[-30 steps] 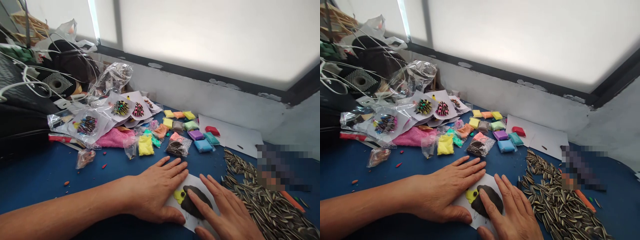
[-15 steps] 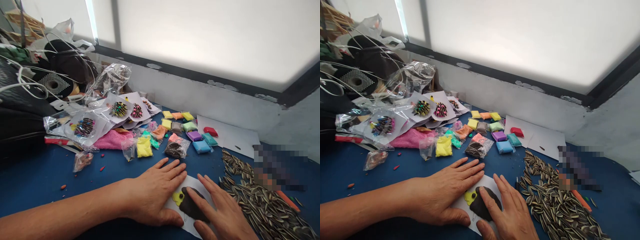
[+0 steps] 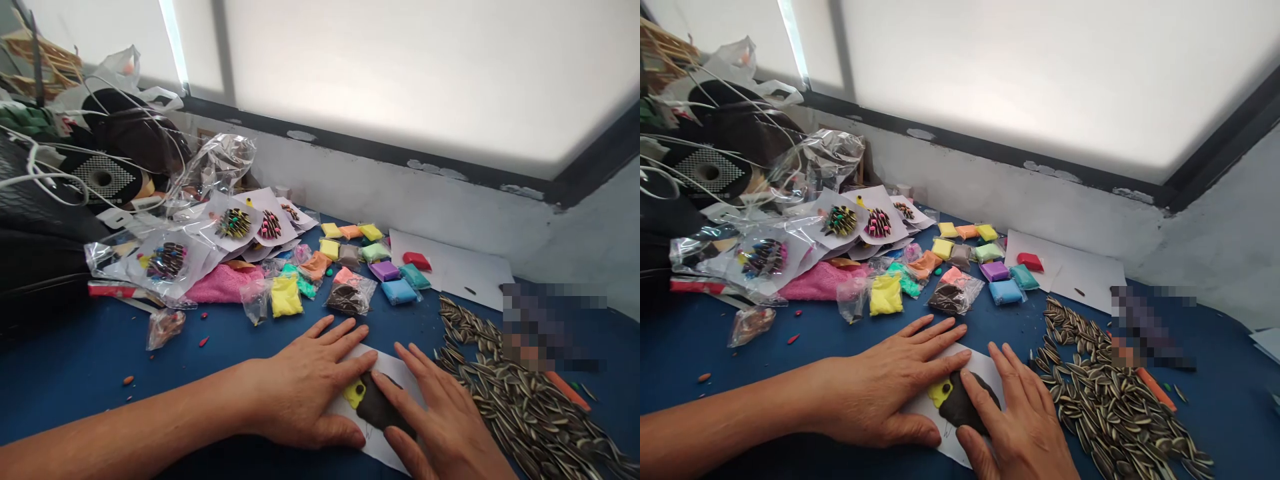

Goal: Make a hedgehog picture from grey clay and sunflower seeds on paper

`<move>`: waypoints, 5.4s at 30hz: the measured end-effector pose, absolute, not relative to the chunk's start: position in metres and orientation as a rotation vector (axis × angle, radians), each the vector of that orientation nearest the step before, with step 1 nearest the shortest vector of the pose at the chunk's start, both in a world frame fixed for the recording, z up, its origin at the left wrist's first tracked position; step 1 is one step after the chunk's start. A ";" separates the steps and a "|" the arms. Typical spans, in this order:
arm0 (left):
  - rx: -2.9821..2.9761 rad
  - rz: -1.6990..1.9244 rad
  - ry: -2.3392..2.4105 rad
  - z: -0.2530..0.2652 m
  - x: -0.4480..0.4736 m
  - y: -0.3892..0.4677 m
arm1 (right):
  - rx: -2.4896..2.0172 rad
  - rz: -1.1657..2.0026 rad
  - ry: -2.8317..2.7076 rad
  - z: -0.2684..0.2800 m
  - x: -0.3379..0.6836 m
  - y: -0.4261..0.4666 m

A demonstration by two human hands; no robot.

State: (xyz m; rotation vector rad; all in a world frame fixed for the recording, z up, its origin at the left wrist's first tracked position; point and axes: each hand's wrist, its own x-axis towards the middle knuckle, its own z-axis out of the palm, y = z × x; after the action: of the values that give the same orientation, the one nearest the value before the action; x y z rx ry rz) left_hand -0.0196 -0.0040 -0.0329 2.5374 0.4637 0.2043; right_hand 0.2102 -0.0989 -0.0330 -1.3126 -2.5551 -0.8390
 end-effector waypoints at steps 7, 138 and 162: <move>2.539 0.191 0.471 -0.032 -0.019 -0.004 | -1.360 -0.864 -2.534 -0.036 0.231 -0.110; 2.513 0.143 0.507 -0.033 -0.018 -0.004 | -1.336 -0.697 -2.460 -0.042 0.210 -0.102; 2.497 0.093 0.513 -0.032 -0.017 -0.004 | -1.317 -0.697 -2.507 -0.039 0.202 -0.104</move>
State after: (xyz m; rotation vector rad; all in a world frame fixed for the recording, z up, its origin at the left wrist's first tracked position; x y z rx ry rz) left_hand -0.0169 -0.0037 -0.0325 2.4974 0.5129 0.0931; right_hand 0.2023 -0.1040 -0.0389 -1.3165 -2.5066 -0.6968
